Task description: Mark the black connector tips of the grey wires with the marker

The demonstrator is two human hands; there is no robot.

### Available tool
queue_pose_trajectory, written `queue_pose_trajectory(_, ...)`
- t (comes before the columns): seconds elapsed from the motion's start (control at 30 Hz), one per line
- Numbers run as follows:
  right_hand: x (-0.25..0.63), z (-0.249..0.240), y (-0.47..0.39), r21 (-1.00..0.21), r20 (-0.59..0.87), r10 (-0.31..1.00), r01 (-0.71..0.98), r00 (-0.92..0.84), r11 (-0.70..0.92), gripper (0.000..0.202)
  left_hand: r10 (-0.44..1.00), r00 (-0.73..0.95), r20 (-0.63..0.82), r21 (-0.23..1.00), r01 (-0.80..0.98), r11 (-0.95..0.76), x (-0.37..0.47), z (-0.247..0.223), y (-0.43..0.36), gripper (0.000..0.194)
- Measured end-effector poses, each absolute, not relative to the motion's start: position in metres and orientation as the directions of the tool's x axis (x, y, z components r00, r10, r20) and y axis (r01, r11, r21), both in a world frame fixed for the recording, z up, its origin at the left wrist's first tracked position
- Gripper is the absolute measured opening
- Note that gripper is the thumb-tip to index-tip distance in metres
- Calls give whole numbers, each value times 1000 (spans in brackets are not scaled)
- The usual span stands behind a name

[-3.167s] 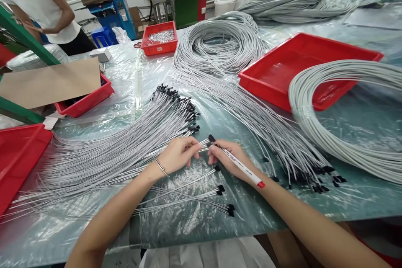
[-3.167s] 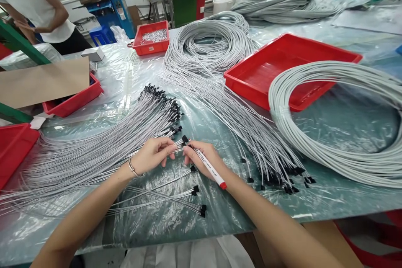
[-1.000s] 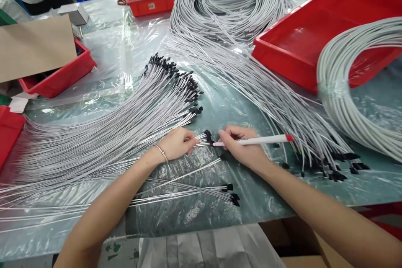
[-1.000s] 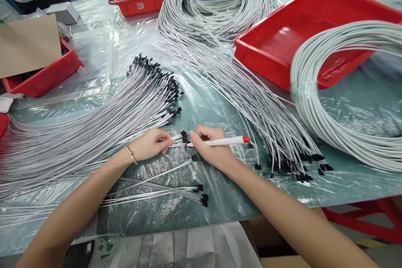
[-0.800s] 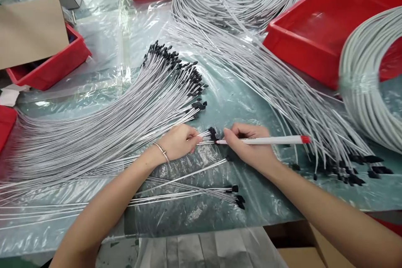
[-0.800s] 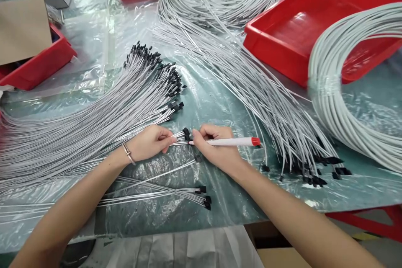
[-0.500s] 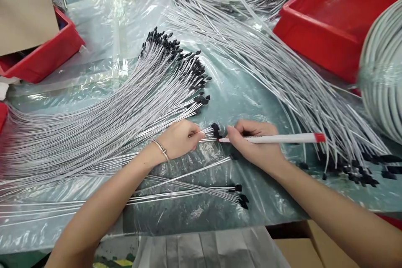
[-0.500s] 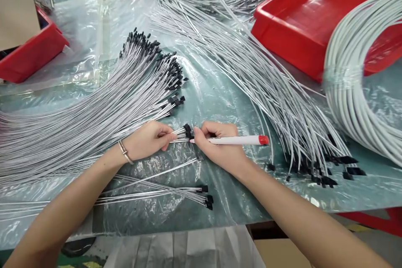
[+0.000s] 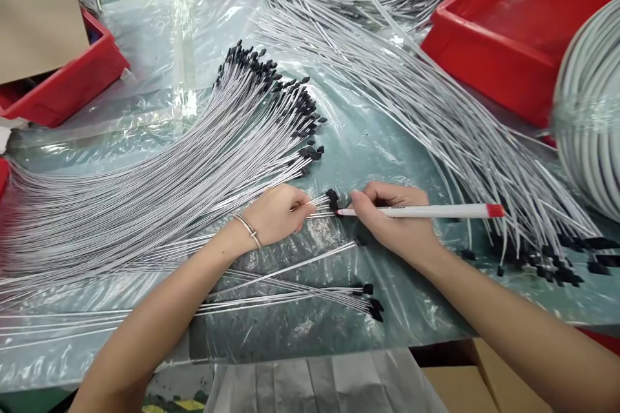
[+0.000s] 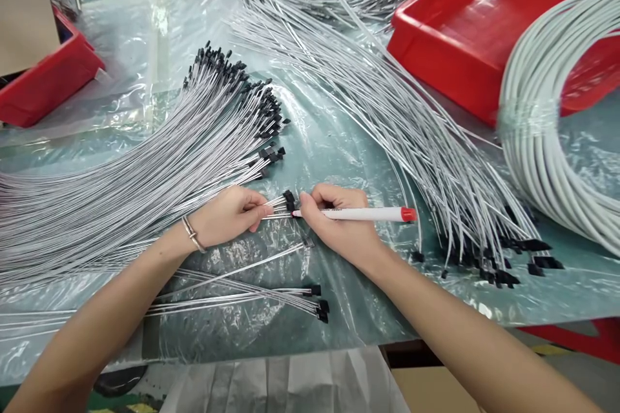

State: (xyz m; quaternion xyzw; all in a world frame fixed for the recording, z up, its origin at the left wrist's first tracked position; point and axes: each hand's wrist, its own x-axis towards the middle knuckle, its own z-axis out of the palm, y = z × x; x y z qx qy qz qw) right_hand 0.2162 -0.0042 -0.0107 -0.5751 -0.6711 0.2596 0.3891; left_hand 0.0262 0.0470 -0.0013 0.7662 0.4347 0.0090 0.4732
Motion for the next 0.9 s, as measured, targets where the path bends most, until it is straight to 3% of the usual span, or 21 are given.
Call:
queue_pose_trajectory(0.3, 215, -12, -2, -795, 185, 983, 589, 13, 142, 35, 674, 620, -402, 724, 666, -181, 26, -1, 48, 39)
queue_pose_trajectory(0.9, 214, -11, -3, -787, 216, 976, 584, -37, 196, 34, 671, 629, -393, 733, 654, -184, 26, -2, 47, 38)
